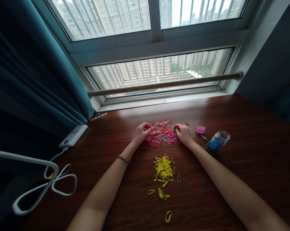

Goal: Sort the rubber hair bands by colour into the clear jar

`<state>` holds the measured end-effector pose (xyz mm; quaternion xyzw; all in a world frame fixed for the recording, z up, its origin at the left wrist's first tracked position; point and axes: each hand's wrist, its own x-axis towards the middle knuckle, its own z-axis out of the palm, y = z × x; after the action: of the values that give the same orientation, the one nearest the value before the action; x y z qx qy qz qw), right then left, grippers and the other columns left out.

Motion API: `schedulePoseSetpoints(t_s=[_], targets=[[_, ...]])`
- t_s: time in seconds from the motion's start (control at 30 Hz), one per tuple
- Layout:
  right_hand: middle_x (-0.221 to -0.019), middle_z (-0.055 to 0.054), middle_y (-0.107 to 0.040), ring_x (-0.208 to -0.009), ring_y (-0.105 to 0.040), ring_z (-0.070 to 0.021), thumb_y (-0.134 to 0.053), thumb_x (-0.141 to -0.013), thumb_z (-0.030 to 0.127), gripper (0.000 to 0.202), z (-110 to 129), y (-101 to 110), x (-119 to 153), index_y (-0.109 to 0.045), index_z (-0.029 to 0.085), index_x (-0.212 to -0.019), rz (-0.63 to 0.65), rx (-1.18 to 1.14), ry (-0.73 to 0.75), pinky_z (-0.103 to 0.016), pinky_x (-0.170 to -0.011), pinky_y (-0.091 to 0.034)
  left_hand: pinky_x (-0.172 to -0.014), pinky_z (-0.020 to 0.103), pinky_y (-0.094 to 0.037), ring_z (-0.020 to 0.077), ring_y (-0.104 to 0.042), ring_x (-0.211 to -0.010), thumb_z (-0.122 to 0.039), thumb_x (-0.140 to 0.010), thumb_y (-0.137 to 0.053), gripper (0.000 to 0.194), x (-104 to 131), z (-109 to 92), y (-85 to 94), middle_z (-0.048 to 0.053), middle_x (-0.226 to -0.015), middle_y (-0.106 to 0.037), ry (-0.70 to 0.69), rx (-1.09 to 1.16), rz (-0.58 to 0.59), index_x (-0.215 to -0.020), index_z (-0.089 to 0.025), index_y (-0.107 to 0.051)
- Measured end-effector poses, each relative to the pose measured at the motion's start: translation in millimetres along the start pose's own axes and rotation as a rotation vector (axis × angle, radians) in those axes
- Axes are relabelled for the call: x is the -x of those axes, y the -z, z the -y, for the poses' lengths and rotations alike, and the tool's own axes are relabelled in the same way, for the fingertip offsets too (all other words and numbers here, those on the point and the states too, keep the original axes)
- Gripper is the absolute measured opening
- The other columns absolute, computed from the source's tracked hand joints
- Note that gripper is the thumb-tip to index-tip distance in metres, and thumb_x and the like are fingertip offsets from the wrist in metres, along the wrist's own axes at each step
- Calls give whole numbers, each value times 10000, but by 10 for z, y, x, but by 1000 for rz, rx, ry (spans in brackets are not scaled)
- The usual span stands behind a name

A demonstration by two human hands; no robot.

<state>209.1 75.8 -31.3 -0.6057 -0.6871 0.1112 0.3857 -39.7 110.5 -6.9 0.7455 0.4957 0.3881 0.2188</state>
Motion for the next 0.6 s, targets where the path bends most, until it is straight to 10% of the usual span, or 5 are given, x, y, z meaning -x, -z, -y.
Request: schedulePoseSetpoints(t_s=[0.6], targets=[[-889, -34, -676, -857, -572, -179, -499, -729, 110, 243, -39, 1, -19, -677, 205, -864, 23, -49, 94, -305, -801, -418, -575, 201, -391, 114, -540, -637, -303, -710, -611, 217, 165, -555, 55, 40, -701, -647, -78, 233, 701, -785, -111, -680]])
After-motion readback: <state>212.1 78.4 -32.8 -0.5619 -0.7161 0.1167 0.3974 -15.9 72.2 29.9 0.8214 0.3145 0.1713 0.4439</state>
